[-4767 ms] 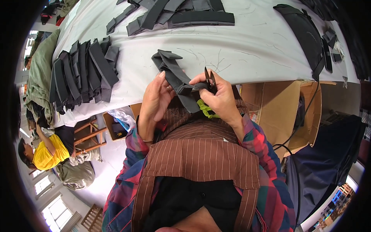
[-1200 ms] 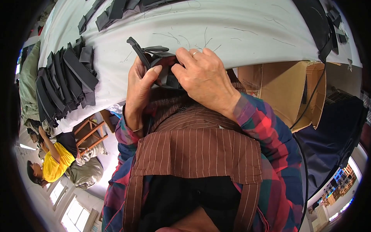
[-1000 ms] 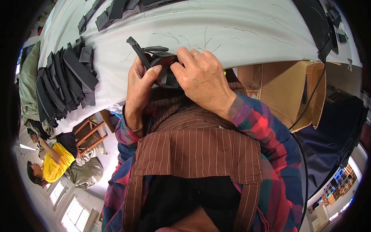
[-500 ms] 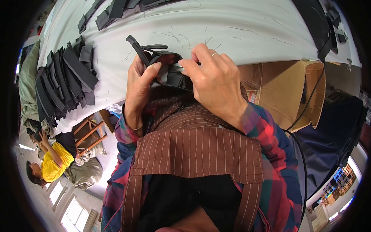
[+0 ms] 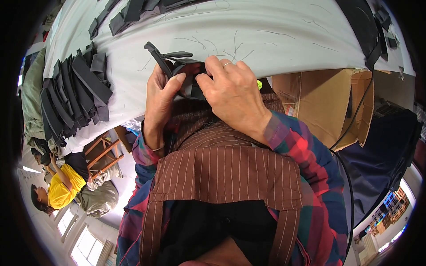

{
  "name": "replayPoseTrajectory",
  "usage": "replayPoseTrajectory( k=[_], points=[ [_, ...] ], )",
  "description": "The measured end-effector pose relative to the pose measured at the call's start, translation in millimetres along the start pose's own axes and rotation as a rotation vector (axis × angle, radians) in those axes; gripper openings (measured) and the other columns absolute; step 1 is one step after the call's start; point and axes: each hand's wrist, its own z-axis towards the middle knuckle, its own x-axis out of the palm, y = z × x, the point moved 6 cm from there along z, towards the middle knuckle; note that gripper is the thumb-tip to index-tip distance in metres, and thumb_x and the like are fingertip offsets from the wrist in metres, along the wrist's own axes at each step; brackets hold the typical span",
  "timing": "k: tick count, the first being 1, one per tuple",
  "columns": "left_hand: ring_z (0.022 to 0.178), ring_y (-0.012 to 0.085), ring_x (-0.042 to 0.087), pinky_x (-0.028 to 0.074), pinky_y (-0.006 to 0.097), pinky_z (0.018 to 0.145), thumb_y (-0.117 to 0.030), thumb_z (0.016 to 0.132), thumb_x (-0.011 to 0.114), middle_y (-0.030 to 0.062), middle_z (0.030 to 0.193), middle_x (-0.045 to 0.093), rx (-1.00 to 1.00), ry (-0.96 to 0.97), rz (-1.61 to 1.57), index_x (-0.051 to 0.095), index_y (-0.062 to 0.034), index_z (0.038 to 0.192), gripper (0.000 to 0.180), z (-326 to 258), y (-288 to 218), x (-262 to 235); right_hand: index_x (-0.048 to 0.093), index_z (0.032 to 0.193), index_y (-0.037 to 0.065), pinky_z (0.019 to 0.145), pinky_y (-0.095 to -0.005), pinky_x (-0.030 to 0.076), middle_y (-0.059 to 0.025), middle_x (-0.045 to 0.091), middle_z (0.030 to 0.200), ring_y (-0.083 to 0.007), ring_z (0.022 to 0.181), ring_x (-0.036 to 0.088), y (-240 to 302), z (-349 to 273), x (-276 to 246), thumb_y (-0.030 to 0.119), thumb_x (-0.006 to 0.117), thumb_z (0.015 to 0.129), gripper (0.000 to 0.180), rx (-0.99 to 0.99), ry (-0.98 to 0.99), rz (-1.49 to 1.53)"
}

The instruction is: Trimming and finishing the edges of black foam or rubber strips using a small cutting tool.

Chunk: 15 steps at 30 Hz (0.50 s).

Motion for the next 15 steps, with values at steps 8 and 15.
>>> replayPoseTrajectory(
  k=[8, 15],
  points=[
    [0.088, 0.0102, 0.057, 0.047, 0.023, 0.075, -0.007, 0.082, 0.062, 0.0091, 0.102, 0.062, 0.017, -0.005, -0.031, 0.048, 0.0023, 0.114, 0.035, -2.7, -1.6, 1.7, 0.057, 0.069, 0.008, 0.054, -0.0317, 0.037, -0.0037, 0.047, 0.075, -0.0165, 0.068, 0.054, -0.6, -1.9, 0.5, 0.009, 0.06, 0.072, 0.005, 0.023, -0.012, -0.005],
    [0.095, 0.0153, 0.059, 0.047, 0.027, 0.083, -0.005, 0.084, 0.056, 0.01, 0.105, 0.062, 0.084, -0.043, -0.047, 0.047, 0.0027, 0.119, 0.037, -17.7, -9.7, -11.0, 0.068, 0.096, 0.003, 0.067, -0.0254, 0.043, -0.0064, 0.057, 0.087, -0.0182, 0.076, 0.054, -26.6, -10.1, -35.6, 0.003, 0.065, 0.077, 0.02, 0.323, 0.103, 0.763]
  ],
)
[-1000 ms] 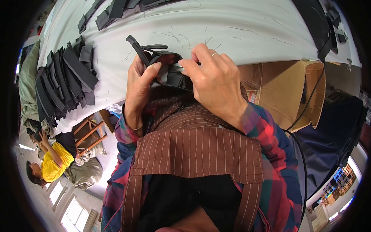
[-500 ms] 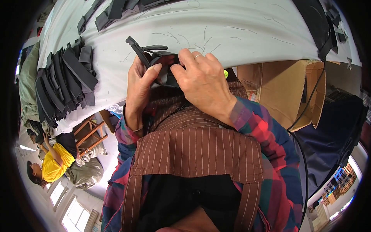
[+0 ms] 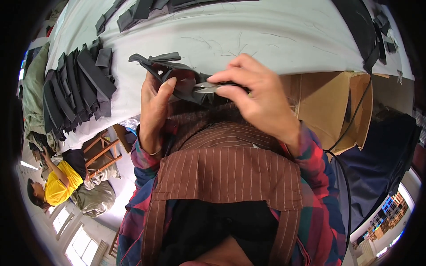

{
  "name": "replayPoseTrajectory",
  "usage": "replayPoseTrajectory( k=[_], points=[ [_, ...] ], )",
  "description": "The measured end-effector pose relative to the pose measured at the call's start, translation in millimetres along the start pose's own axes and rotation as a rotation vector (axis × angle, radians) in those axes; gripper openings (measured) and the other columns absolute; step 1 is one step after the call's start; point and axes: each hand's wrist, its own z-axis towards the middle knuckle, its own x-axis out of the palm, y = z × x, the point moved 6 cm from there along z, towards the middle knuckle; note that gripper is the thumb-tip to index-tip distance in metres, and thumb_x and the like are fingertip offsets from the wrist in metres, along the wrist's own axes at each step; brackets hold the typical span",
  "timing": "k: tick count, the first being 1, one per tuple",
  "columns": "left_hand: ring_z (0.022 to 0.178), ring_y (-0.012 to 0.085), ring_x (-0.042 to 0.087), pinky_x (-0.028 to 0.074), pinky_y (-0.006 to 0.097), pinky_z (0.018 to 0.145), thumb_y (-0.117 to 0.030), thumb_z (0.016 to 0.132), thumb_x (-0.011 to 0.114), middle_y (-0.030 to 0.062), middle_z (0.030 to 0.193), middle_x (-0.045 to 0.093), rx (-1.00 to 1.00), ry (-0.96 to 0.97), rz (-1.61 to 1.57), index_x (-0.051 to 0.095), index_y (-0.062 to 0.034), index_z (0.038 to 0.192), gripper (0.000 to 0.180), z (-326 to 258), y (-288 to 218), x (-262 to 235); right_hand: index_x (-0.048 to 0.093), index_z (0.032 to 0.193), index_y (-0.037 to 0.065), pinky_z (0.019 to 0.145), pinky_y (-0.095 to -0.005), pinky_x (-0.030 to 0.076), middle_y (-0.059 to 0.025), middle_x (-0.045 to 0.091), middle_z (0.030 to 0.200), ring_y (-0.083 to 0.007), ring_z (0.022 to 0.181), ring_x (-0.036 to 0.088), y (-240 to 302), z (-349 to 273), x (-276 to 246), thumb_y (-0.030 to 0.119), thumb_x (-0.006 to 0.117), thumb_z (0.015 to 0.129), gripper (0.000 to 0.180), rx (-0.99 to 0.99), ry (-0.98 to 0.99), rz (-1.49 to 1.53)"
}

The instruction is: Trimming and finishing the edges of black foam or rubber strips using a small cutting tool.

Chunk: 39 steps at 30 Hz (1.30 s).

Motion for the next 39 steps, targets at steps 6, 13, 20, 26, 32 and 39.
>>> replayPoseTrajectory(
  k=[6, 13, 20, 26, 32, 39],
  points=[
    [0.096, 0.0184, 0.059, 0.046, 0.033, 0.088, -0.014, 0.079, 0.06, 0.0117, 0.099, 0.062, -0.138, 0.273, -0.116, 0.049, 0.004, 0.116, 0.043, -33.4, -32.5, 5.0, 0.067, 0.1, 0.0, 0.072, -0.0226, 0.041, -0.0053, 0.057, 0.088, -0.0136, 0.08, 0.053, -8.1, -9.9, -29.1, 0.001, 0.06, 0.08, 0.021, 0.15, -0.16, 0.163],
    [0.091, 0.0182, 0.056, 0.048, 0.032, 0.078, -0.01, 0.079, 0.063, 0.0146, 0.098, 0.058, -0.137, 0.331, 0.147, 0.038, 0.0044, 0.126, 0.055, -41.1, -36.7, -15.7, 0.065, 0.103, -0.001, 0.081, -0.0239, 0.041, -0.0064, 0.058, 0.093, -0.0149, 0.089, 0.053, 2.9, -1.5, -21.5, 0.0, 0.058, 0.083, 0.021, 0.054, -0.279, 0.007],
    [0.098, 0.0236, 0.057, 0.047, 0.034, 0.086, -0.013, 0.078, 0.068, 0.0188, 0.108, 0.056, 0.5, -0.624, 0.869, 0.038, -0.0042, 0.136, 0.066, -44.2, -170.9, -159.3, 0.064, 0.103, 0.0, 0.077, -0.0238, 0.042, -0.0044, 0.055, 0.09, -0.0128, 0.084, 0.052, -33.9, 15.8, -9.3, 0.002, 0.058, 0.085, 0.019, 0.038, -0.242, -0.051],
    [0.104, 0.0394, 0.055, 0.044, 0.044, 0.09, -0.025, 0.087, 0.061, 0.0241, 0.117, 0.055, 0.592, -1.068, 1.711, 0.047, -0.0033, 0.131, 0.051, -28.6, -254.0, -303.3, 0.065, 0.102, 0.001, 0.073, -0.0251, 0.044, -0.0056, 0.057, 0.09, -0.0153, 0.081, 0.054, -48.4, 22.0, -17.1, 0.003, 0.059, 0.084, 0.019, 0.05, -0.344, -0.134],
    [0.119, 0.0432, 0.047, 0.036, 0.049, 0.099, -0.042, 0.094, 0.044, 0.0282, 0.129, 0.048, 0.01, -0.855, 1.554, 0.043, -0.001, 0.133, 0.057, -31.0, -199.6, -448.4, 0.067, 0.101, 0.01, 0.071, -0.0311, 0.047, -0.0064, 0.06, 0.092, -0.0262, 0.08, 0.06, -52.2, 32.6, -1.1, 0.013, 0.062, 0.084, 0.018, 0.103, -0.303, -0.205],
    [0.101, 0.0282, 0.063, 0.048, 0.037, 0.087, -0.023, 0.086, 0.061, 0.0186, 0.119, 0.06, 0.452, -0.689, 1.356, 0.059, -0.0051, 0.12, 0.038, 49.8, -217.5, -216.7, 0.066, 0.103, 0.01, 0.07, -0.0304, 0.047, -0.0059, 0.062, 0.088, -0.0252, 0.078, 0.06, -55.2, 25.4, -12.6, 0.013, 0.061, 0.084, 0.019, 0.13, -0.35, -0.126]
  ],
)
